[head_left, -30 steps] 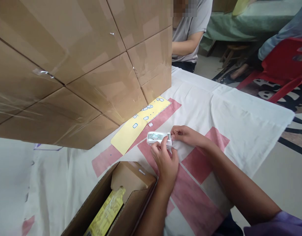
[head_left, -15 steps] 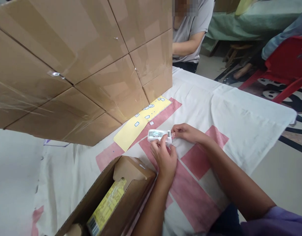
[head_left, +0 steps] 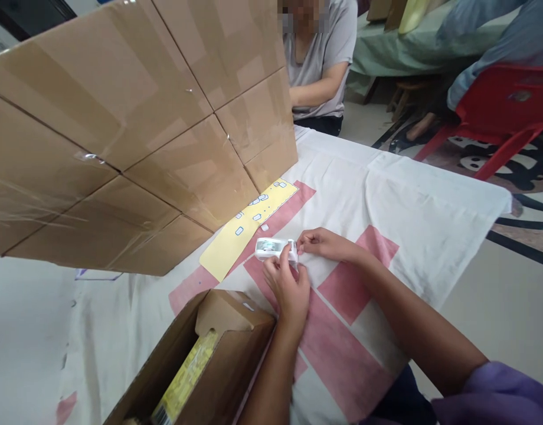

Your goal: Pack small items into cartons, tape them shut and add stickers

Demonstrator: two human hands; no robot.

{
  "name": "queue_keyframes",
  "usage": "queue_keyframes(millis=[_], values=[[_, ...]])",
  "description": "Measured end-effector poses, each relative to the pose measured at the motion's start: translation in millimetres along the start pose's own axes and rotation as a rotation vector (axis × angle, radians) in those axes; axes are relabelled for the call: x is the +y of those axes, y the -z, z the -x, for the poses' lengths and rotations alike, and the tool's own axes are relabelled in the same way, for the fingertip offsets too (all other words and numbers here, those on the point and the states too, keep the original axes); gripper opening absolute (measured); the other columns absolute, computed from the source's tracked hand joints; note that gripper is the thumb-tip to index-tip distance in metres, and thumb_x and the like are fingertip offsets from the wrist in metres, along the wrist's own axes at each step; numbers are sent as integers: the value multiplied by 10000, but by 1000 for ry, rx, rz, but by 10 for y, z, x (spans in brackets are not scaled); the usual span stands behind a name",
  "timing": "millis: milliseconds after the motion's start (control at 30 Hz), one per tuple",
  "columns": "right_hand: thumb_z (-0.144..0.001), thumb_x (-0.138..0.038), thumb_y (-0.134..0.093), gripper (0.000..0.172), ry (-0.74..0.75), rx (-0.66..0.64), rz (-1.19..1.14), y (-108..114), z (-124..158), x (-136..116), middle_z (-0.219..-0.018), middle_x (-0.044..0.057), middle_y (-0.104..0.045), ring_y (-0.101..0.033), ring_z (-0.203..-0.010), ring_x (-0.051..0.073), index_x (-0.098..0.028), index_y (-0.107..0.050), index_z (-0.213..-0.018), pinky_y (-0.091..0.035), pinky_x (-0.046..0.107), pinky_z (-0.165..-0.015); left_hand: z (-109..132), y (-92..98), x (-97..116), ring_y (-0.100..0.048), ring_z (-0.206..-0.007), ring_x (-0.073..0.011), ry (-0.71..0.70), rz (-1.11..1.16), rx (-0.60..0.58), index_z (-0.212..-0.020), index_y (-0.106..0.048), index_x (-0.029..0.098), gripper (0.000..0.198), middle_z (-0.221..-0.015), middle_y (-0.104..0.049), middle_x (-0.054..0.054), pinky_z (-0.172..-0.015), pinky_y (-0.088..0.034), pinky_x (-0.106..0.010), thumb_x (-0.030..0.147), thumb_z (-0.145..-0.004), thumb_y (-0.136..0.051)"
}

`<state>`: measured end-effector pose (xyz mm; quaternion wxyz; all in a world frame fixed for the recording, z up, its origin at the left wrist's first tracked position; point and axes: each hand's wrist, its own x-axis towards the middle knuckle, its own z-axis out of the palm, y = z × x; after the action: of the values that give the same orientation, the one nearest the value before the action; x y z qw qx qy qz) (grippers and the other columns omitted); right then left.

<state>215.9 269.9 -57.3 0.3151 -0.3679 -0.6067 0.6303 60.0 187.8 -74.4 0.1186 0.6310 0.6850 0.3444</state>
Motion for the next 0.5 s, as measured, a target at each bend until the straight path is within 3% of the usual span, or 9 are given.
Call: queue_keyframes(millis=[167,333,433,500], values=[[-822,-392,-712,344,-3,39,-83,30,-18,-3,-907,38,-714,-620,-907,200,-193,-502,-636,-419,345,-866,3,2,-13,-514,-1113,-269,14,28,-4,-1370,-520,243,532,-1116,-481,-76,-989,-424,-442,174,-847,-583],[-849,-322,-636,190,-33,127,-150,49,-19,39,-870,46,-720,-606,-872,183,-172,-672,-736,-413,320,-860,-4,22,2,-520,-1122,-279,-2,69,17,-1340,-518,219,501,-1108,-495,-87,-980,-433,-465,174,-845,-581],[-819,-276,-621,154,-34,198,-231,17,-14,28,-847,45,-701,-595,-872,184,-174,-684,-723,-412,313,-851,112,286,167,-566,-1043,-243,-114,155,-5,-1284,-533,202,408,-1048,-559,-81,-895,-478,-393,173,-877,-549],[-795,-271,-638,145,-27,225,-238,-25,-5,-13,-854,39,-677,-589,-873,185,-176,-675,-691,-416,311,-849,270,650,289,-594,-891,-202,-308,208,-67,-1196,-573,217,306,-921,-608,-46,-798,-474,-347,151,-902,-523]])
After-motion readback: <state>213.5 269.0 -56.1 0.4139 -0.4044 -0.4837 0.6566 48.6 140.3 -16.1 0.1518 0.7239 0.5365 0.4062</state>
